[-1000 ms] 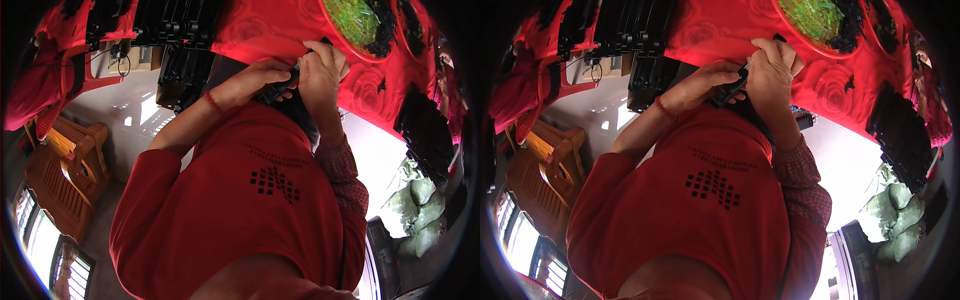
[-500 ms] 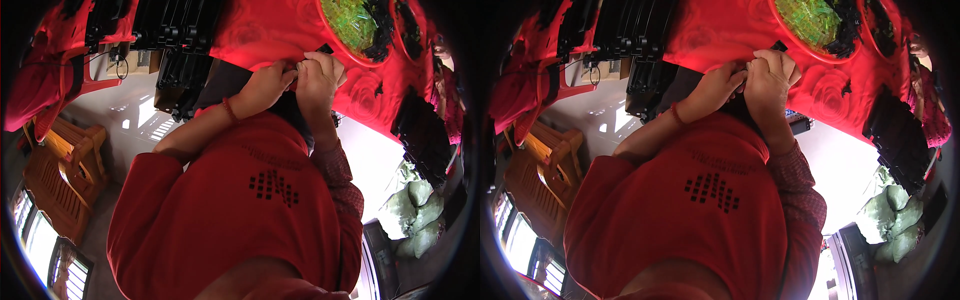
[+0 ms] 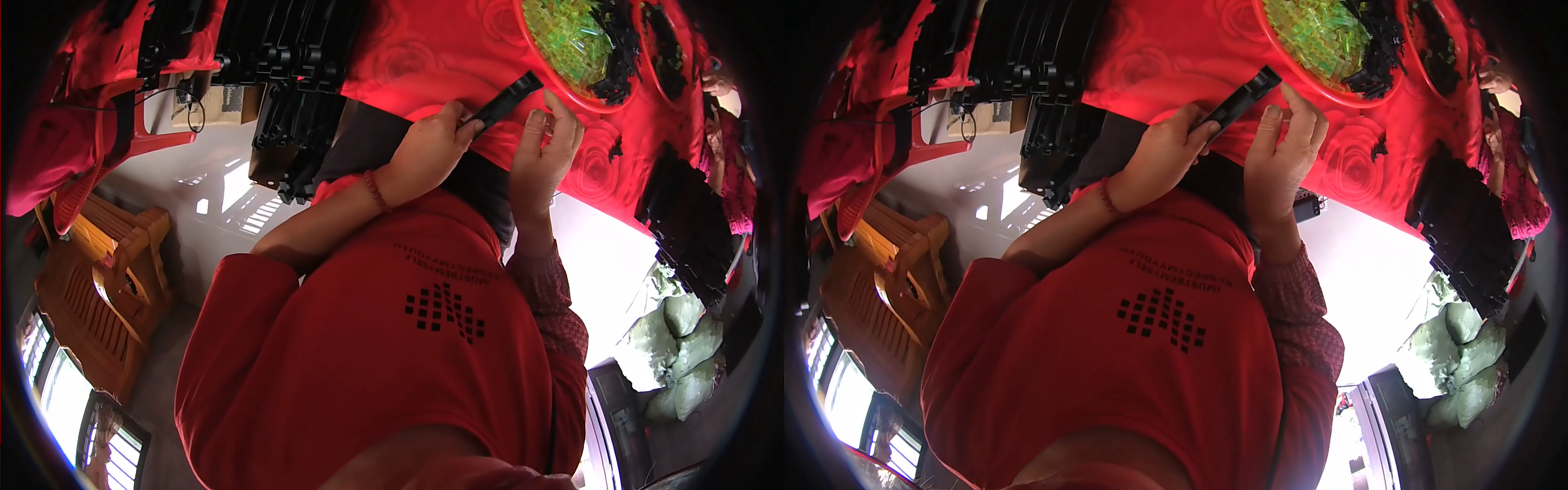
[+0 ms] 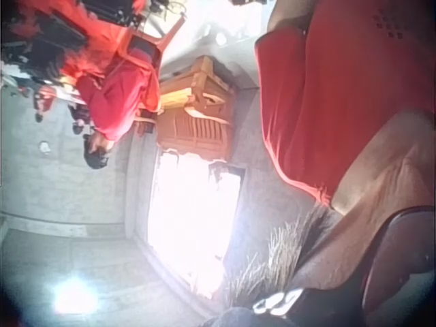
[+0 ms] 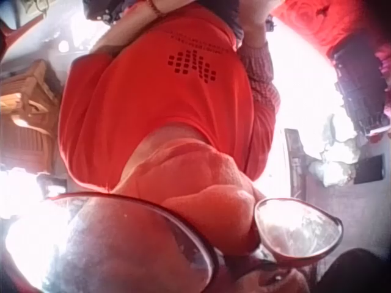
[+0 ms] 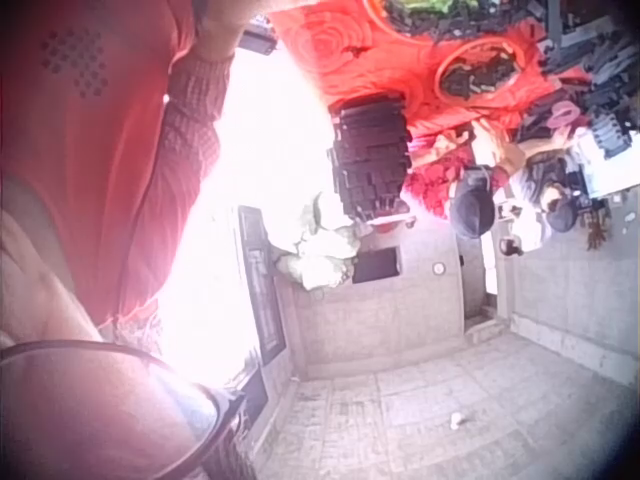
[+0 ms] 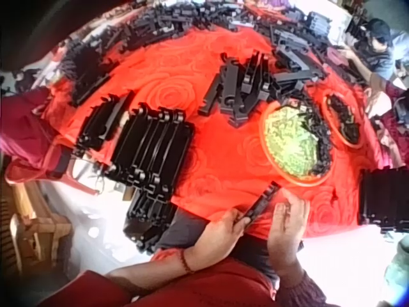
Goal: The person assembles a printer cartridge frame by hand, fitting small plastic components, metal pins, and springs into the frame.
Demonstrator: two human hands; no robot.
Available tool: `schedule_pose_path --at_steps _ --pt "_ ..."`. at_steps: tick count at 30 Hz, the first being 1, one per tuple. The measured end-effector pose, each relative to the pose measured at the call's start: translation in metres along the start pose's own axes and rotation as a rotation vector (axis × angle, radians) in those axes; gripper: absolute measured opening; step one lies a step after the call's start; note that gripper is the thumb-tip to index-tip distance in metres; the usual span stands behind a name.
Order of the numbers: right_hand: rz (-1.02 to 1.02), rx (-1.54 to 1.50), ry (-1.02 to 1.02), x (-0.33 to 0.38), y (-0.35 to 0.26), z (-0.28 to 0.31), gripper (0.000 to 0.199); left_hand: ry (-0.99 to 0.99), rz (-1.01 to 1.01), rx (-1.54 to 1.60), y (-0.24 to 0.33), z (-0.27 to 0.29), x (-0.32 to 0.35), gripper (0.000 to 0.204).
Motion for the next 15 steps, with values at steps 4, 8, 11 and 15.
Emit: schedule_pose_path --at_steps 4,8,11,15 --pt "-0.108 -0.33 -0.08 -0.001 0.004 -0.009 0.042 0.071 -0.124 -0.045 0.011 0.008 0.006 0.033" --pt "-0.178 -0.434 -0.194 0.002 0.009 -0.019 0.05 0.046 -0.121 -0.025 0.012 0.009 0.008 0.031" --pt "-0.142 -0.477 -0.175 0.002 0.009 -0.02 0.052 0.025 -0.106 0.014 0.012 0.01 0.008 0.027" --pt "-0.045 -0.45 -0.189 0.003 -0.001 -0.019 0.052 -0.009 -0.06 0.276 0.005 0.011 0.005 0.027"
Point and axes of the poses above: each hand's wrist, its own x-axis away from the middle knuckle, its own z-axis out of the back of the hand, y = z × x, the point moved 7 cm from there along -x, towards the middle knuckle, and after that the axes turned 7 degrees about -y, right-handed, at the moved point
